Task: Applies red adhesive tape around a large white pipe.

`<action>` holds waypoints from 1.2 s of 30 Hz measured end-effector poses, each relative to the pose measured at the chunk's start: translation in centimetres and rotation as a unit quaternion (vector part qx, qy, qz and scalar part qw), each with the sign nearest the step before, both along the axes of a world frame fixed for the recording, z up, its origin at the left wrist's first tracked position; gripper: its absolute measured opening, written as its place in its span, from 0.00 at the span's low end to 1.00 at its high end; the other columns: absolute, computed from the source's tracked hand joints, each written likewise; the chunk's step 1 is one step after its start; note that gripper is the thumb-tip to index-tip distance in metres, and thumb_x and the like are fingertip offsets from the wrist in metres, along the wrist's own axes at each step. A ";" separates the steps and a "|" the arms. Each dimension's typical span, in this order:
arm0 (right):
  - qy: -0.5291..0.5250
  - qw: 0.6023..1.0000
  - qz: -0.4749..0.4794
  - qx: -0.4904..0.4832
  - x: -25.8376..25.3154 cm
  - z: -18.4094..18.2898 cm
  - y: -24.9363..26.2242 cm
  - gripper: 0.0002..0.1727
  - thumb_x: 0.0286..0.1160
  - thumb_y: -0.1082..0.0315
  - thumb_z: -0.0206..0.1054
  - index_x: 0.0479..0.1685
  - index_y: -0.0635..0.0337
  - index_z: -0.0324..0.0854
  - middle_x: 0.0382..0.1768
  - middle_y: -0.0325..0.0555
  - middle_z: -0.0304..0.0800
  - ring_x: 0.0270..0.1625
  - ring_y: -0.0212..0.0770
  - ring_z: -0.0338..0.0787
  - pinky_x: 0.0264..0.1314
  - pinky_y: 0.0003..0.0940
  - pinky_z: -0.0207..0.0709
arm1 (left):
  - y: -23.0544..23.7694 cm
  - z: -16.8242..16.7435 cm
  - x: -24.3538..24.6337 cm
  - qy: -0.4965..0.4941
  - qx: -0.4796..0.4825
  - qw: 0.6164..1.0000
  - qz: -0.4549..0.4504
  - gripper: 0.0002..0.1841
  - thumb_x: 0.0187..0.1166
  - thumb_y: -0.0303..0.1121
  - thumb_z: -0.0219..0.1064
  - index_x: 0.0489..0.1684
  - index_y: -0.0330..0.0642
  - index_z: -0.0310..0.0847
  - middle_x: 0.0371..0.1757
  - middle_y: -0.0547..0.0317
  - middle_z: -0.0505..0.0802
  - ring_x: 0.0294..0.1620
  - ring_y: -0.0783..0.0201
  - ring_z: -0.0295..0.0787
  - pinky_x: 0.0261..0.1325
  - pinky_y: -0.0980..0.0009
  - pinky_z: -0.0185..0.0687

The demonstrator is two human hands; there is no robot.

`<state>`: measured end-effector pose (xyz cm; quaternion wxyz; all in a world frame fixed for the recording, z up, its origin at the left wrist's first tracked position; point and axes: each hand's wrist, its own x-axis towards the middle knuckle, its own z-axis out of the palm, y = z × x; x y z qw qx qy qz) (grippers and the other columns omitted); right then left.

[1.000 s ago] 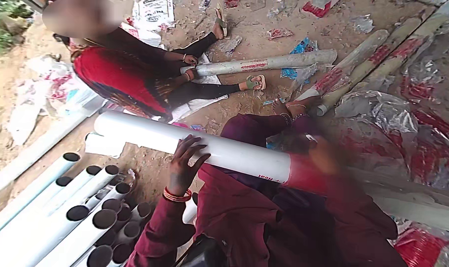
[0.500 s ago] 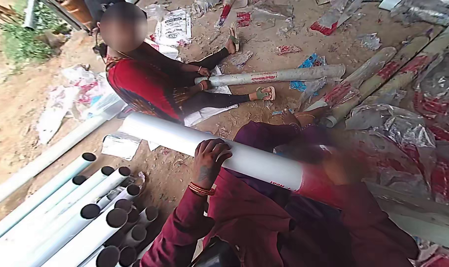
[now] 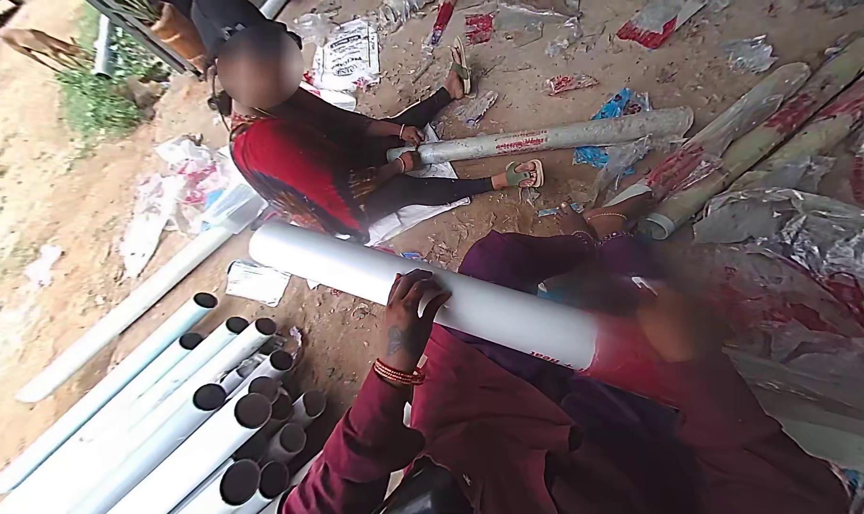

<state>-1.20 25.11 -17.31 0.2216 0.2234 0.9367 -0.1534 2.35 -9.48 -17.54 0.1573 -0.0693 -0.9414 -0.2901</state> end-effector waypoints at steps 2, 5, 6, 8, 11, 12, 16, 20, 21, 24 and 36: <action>0.007 1.000 -0.007 0.006 0.0 -0.1 0.0 0.27 0.95 0.59 0.43 0.76 0.72 0.74 0.69 0.75 0.82 0.75 0.71 0.80 0.76 0.66 0.66 | 0.6 -0.2 -0.2 0.010 -0.017 1.000 0.008 0.08 0.71 0.31 0.75 0.37 0.34 0.93 0.55 0.41 0.96 0.63 0.40 0.92 0.77 0.41 0.74; 0.052 0.998 -0.003 0.035 0.0 -1.9 0.2 0.26 0.95 0.58 0.46 0.72 0.70 0.78 0.61 0.75 0.88 0.68 0.73 0.86 0.66 0.69 0.73 | 1.4 0.0 -0.4 0.002 -0.022 1.000 0.020 0.05 0.70 0.27 0.75 0.34 0.34 0.94 0.56 0.40 0.95 0.63 0.38 0.91 0.77 0.39 0.73; 0.050 0.998 -0.002 0.031 0.0 -1.8 0.2 0.26 0.95 0.58 0.46 0.73 0.70 0.78 0.61 0.75 0.87 0.68 0.73 0.86 0.66 0.69 0.73 | 1.6 0.0 -0.5 0.002 -0.027 0.999 0.026 0.04 0.69 0.25 0.74 0.33 0.33 0.93 0.56 0.40 0.95 0.63 0.37 0.91 0.76 0.40 0.75; 0.062 0.998 0.000 0.028 0.1 -2.2 0.5 0.26 0.94 0.58 0.47 0.71 0.70 0.78 0.59 0.76 0.88 0.66 0.74 0.87 0.64 0.70 0.73 | 2.2 -0.1 -0.7 0.016 -0.056 0.998 0.036 0.04 0.70 0.22 0.71 0.30 0.31 0.92 0.58 0.39 0.94 0.64 0.36 0.90 0.74 0.43 0.77; 0.068 0.997 -0.002 0.030 0.0 -2.9 0.6 0.26 0.94 0.58 0.47 0.71 0.69 0.79 0.58 0.75 0.89 0.65 0.74 0.87 0.64 0.70 0.74 | 3.0 -0.7 -0.9 0.059 -0.129 0.989 0.043 0.07 0.73 0.18 0.64 0.30 0.27 0.89 0.59 0.37 0.94 0.68 0.36 0.89 0.74 0.47 0.80; 0.061 0.998 -0.001 0.028 0.0 -2.7 0.5 0.26 0.94 0.58 0.46 0.72 0.68 0.79 0.60 0.75 0.88 0.66 0.74 0.87 0.65 0.70 0.73 | 3.0 -1.1 -0.7 0.071 -0.140 0.987 0.041 0.07 0.73 0.17 0.63 0.30 0.26 0.89 0.59 0.37 0.94 0.68 0.36 0.89 0.75 0.48 0.80; 0.073 0.997 0.005 0.032 -0.1 -2.6 0.7 0.26 0.94 0.58 0.47 0.71 0.71 0.78 0.57 0.76 0.89 0.64 0.76 0.87 0.62 0.72 0.74 | 1.6 -2.7 0.1 0.102 -0.029 0.994 0.009 0.10 0.76 0.18 0.58 0.39 0.21 0.87 0.56 0.30 0.92 0.67 0.36 0.88 0.75 0.54 0.79; 0.068 0.998 -0.002 0.017 0.0 -2.3 0.4 0.25 0.94 0.59 0.48 0.71 0.70 0.79 0.57 0.78 0.88 0.64 0.77 0.87 0.62 0.73 0.73 | 0.7 -2.6 0.8 0.100 0.031 0.994 0.019 0.11 0.76 0.26 0.64 0.43 0.24 0.89 0.56 0.31 0.92 0.63 0.41 0.90 0.72 0.59 0.81; 0.074 0.997 -0.003 0.008 0.1 -2.3 0.4 0.23 0.94 0.61 0.50 0.69 0.70 0.80 0.55 0.79 0.88 0.62 0.79 0.86 0.60 0.75 0.73 | 0.8 -2.6 0.8 0.097 0.016 0.995 0.019 0.12 0.75 0.29 0.67 0.43 0.26 0.90 0.56 0.33 0.93 0.63 0.40 0.90 0.71 0.56 0.82; 0.094 0.996 0.001 0.000 -0.1 -2.9 0.6 0.21 0.93 0.63 0.52 0.66 0.71 0.81 0.52 0.80 0.89 0.60 0.81 0.87 0.57 0.77 0.73 | 1.5 -2.6 0.2 0.106 -0.024 0.993 0.039 0.09 0.71 0.32 0.72 0.38 0.34 0.93 0.52 0.42 0.95 0.59 0.43 0.93 0.68 0.53 0.85; 0.095 0.995 0.014 -0.034 0.1 -4.0 1.3 0.24 0.91 0.62 0.48 0.68 0.74 0.78 0.57 0.83 0.86 0.65 0.83 0.83 0.63 0.77 0.70 | 2.2 -2.0 0.7 0.092 -0.079 0.991 0.054 0.11 0.73 0.17 0.62 0.46 0.28 0.90 0.55 0.39 0.94 0.62 0.42 0.92 0.68 0.57 0.86</action>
